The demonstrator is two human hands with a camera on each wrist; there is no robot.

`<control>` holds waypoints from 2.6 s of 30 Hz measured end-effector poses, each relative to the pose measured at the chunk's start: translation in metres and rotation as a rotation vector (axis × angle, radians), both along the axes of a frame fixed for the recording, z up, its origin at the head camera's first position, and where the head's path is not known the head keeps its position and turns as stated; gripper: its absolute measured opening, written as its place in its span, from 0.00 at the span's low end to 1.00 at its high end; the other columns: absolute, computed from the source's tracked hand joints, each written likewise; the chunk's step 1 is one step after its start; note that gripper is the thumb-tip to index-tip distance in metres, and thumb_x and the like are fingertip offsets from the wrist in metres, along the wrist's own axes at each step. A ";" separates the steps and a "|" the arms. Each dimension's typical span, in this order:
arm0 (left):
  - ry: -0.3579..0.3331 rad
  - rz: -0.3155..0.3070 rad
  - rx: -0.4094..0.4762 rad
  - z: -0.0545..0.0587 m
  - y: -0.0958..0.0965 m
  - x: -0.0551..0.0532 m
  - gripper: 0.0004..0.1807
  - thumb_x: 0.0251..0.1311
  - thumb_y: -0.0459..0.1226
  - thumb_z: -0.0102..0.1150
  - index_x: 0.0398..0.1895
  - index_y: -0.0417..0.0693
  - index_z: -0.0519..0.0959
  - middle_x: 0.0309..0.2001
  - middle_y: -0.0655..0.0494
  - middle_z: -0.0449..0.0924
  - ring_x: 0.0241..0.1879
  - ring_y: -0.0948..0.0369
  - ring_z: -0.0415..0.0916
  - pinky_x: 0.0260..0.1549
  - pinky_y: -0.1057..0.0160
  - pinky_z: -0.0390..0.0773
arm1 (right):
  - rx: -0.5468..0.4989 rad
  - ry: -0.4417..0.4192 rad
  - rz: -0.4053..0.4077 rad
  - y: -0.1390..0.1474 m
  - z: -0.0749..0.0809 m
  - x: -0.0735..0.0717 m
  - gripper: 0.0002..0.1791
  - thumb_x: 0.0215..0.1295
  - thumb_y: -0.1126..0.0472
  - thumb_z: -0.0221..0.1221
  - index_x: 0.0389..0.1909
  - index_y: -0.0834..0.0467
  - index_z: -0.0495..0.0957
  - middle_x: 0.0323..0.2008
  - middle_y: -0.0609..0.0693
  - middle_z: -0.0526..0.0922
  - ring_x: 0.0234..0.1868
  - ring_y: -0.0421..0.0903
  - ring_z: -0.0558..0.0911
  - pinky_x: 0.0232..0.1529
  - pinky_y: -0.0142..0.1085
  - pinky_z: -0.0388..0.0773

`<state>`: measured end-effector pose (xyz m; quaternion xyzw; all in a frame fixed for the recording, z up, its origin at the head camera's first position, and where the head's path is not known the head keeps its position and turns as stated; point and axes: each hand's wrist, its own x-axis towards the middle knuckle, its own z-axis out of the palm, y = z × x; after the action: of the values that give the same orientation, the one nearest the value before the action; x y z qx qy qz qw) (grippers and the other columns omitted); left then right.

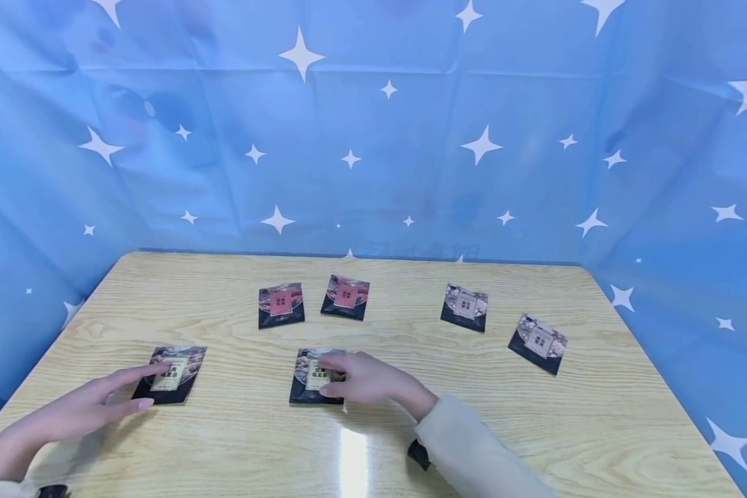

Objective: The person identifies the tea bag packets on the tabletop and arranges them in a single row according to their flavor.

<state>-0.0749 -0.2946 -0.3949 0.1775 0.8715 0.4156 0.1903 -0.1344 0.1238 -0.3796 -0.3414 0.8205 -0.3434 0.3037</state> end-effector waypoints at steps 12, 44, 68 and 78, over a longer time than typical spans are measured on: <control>-0.015 -0.011 0.012 -0.001 -0.001 0.000 0.31 0.64 0.41 0.51 0.66 0.36 0.57 0.64 0.27 0.50 0.60 0.28 0.43 0.47 0.30 0.58 | 0.064 -0.038 -0.011 -0.038 0.003 -0.009 0.28 0.68 0.54 0.51 0.65 0.61 0.61 0.62 0.52 0.67 0.60 0.45 0.69 0.59 0.36 0.65; -0.011 0.007 -0.012 -0.001 0.000 -0.001 0.31 0.64 0.42 0.51 0.66 0.37 0.58 0.64 0.28 0.50 0.61 0.29 0.44 0.47 0.30 0.57 | 0.045 -0.018 -0.004 -0.105 -0.004 -0.007 0.29 0.67 0.54 0.53 0.66 0.59 0.61 0.64 0.49 0.64 0.63 0.43 0.64 0.61 0.32 0.61; -0.028 0.002 -0.018 0.000 0.001 -0.002 0.33 0.64 0.43 0.51 0.67 0.35 0.56 0.64 0.27 0.49 0.61 0.29 0.43 0.47 0.30 0.57 | 0.033 -0.074 0.006 -0.117 -0.006 0.000 0.33 0.69 0.49 0.47 0.70 0.59 0.52 0.67 0.49 0.58 0.68 0.43 0.52 0.64 0.34 0.56; -0.028 0.001 -0.034 0.000 0.001 -0.001 0.32 0.64 0.41 0.51 0.66 0.35 0.57 0.63 0.26 0.51 0.60 0.28 0.45 0.47 0.32 0.60 | -0.009 -0.067 -0.044 -0.108 -0.001 -0.003 0.32 0.69 0.48 0.48 0.69 0.58 0.54 0.65 0.47 0.63 0.64 0.42 0.61 0.61 0.34 0.61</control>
<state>-0.0757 -0.2934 -0.3953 0.1682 0.8756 0.4035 0.2054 -0.1370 0.0156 -0.3810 -0.3131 0.8157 -0.3648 0.3218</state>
